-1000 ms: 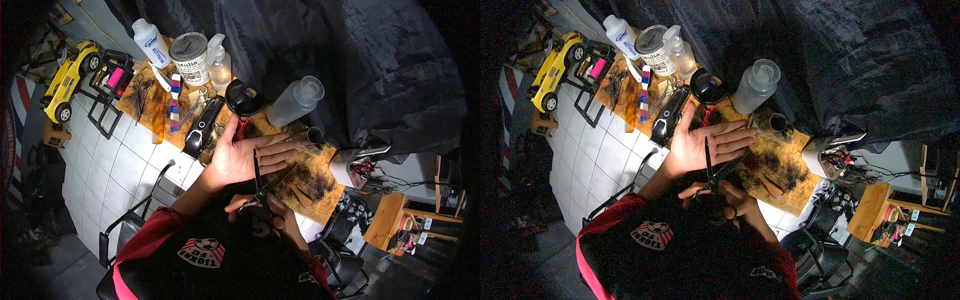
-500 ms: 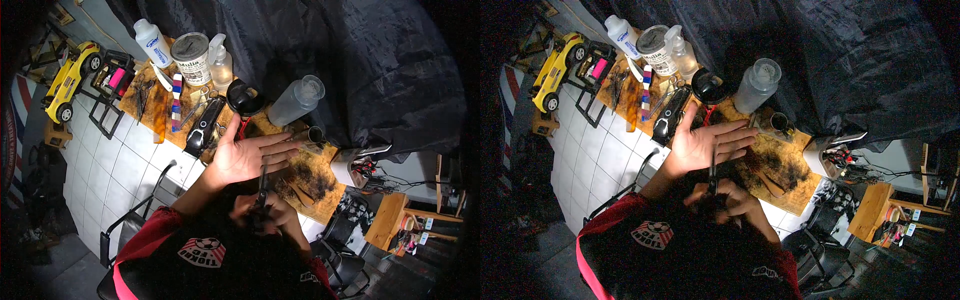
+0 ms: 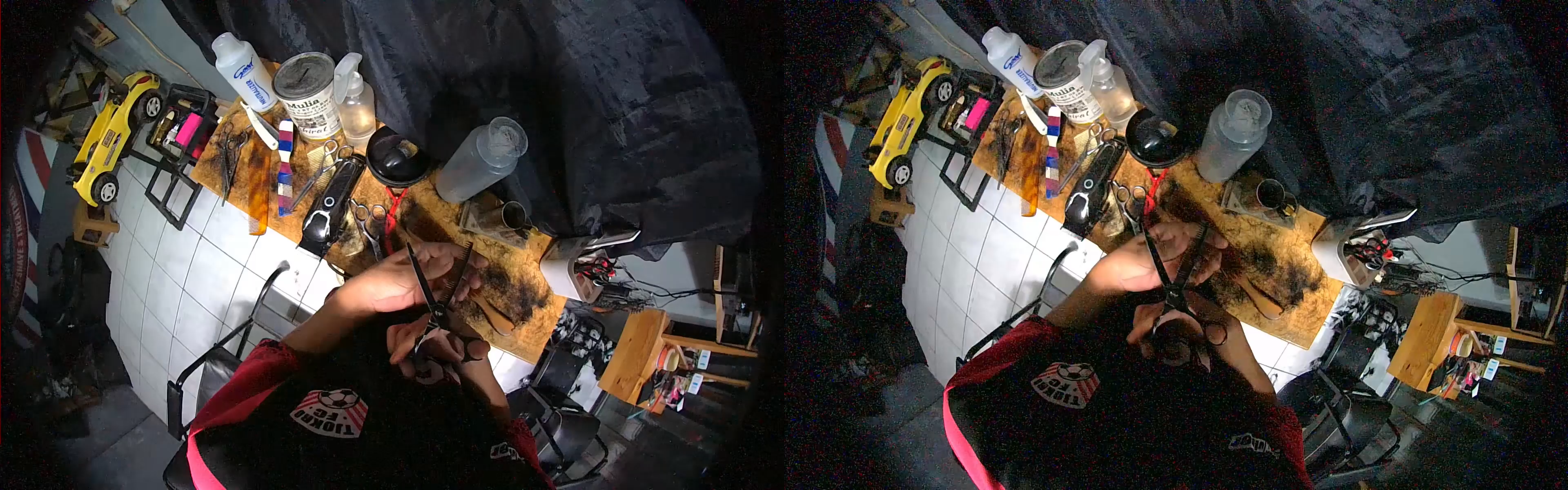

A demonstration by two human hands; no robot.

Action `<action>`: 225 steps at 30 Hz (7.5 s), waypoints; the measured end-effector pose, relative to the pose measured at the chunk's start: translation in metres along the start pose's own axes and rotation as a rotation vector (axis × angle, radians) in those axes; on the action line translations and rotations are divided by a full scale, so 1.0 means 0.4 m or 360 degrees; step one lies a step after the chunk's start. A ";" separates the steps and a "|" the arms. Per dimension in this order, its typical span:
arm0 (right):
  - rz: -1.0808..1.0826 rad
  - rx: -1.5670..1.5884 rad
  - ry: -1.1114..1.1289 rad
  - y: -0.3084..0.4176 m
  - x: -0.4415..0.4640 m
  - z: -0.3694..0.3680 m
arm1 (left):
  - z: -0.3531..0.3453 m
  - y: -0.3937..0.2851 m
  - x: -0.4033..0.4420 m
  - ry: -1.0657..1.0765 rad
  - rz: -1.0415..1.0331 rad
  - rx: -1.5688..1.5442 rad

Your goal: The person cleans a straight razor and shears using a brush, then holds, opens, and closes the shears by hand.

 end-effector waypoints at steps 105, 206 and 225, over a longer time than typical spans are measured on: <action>0.0503 -0.2987 -0.1750 0.208 -0.245 0.093 | 0.049 -0.047 0.028 -0.0122 -0.0041 -0.0806; 0.0585 -0.2935 -0.1674 0.202 -0.270 0.129 | 0.115 -0.101 -0.010 -0.0559 -0.0504 0.0248; 0.0537 -0.2735 -0.1889 0.223 -0.253 0.129 | 0.106 -0.106 -0.039 -0.0486 -0.0857 0.0544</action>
Point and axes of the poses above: each hand's wrist, its own x-axis towards the middle knuckle, its own z-axis out of the back of the hand, y = z × x, the point moved 9 cm from there along x, towards the middle knuckle, and after that the axes turned 3 degrees about -y, right-handed, at the moved point
